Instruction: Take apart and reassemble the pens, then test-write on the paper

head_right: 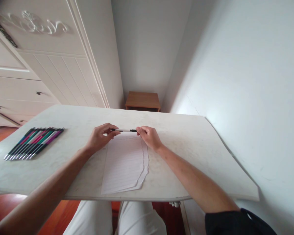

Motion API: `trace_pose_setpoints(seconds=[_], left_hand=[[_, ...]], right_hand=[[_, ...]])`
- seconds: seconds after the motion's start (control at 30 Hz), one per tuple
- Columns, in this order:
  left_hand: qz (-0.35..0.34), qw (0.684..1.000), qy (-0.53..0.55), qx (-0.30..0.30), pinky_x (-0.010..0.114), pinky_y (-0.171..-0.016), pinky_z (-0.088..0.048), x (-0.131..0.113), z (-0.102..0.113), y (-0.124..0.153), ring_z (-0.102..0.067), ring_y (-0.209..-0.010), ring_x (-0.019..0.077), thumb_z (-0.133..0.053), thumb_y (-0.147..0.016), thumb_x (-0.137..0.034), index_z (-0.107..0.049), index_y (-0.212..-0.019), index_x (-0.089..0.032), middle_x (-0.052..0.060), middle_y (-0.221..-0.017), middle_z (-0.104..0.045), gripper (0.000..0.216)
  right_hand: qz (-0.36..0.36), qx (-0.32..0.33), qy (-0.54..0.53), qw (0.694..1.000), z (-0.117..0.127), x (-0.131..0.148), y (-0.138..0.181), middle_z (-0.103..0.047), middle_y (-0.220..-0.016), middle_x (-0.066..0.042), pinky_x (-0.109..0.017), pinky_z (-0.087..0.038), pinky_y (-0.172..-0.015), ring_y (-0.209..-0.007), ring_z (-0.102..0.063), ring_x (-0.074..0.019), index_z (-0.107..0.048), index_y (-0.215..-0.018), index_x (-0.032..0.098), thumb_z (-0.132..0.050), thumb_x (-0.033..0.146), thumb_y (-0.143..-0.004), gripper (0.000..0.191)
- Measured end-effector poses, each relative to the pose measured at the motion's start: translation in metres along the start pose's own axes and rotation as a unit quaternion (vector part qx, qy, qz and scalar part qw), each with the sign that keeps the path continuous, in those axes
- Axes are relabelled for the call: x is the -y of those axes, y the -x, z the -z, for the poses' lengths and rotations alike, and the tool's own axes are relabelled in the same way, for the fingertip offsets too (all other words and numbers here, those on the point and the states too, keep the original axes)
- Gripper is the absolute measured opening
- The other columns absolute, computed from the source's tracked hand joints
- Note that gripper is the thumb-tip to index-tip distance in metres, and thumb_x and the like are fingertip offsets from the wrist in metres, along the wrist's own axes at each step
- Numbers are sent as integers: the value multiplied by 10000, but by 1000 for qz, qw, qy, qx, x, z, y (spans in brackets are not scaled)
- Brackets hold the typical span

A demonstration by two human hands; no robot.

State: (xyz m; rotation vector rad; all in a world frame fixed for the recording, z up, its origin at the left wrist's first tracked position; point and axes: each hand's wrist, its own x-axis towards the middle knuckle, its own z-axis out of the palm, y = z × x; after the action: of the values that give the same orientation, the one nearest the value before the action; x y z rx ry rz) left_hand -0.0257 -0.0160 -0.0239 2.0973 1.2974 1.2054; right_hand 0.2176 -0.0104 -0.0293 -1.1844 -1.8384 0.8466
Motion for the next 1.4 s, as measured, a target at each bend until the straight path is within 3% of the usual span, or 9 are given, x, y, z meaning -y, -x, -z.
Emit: trace_pose_setpoints(seconds=[0.13, 0.3, 0.57, 0.97, 1.4], left_hand=[[32, 999, -24, 29, 226, -533, -401, -6, 4, 1, -517, -506, 112, -531, -904, -482, -655, -748, -168, -26, -536, -565, 372], [51, 995, -74, 33, 219, -485, -323, -10, 5, 1, -443, -442, 94, -431, -935, -534, -510, -591, -175, -43, -441, -485, 504], [120, 991, -60, 21, 227, -469, -366, -9, 6, 1, -457, -361, 114, -371, -941, -576, -468, -468, -194, -20, -348, -452, 615], [102, 994, -22, -13, 237, -562, -413, -2, 7, 0, -584, -526, 147, -364, -962, -535, -506, -619, -197, -5, -492, -561, 502], [100, 994, -32, -39, 241, -532, -383, -2, 13, -2, -531, -465, 136, -369, -963, -494, -516, -677, -203, -23, -482, -543, 434]], right_hand=[[2, 5, -1, 1000, 0, 0, 0, -515, -593, 8, -258, -373, -610, -588, -490, -134, -603, -682, 177, -448, 602, -914, 508], [3, 6, -4, 1000, 0, 1, 1, -527, -596, 5, -257, -383, -612, -594, -499, -135, -613, -690, 175, -454, 619, -904, 518], [-1, 6, -20, 1000, 0, 2, 1, -559, -616, -10, -259, -402, -612, -600, -520, -140, -632, -697, 173, -477, 637, -887, 525], [21, -4, -29, 999, 17, -6, -8, -622, -674, -19, -259, -403, -601, -624, -533, -135, -678, -754, 159, -597, 581, -834, 437], [0, 17, -54, 998, 31, -14, -14, -714, -816, -59, -313, -507, -712, -736, -631, -177, -701, -833, 172, -711, 507, -759, 343]])
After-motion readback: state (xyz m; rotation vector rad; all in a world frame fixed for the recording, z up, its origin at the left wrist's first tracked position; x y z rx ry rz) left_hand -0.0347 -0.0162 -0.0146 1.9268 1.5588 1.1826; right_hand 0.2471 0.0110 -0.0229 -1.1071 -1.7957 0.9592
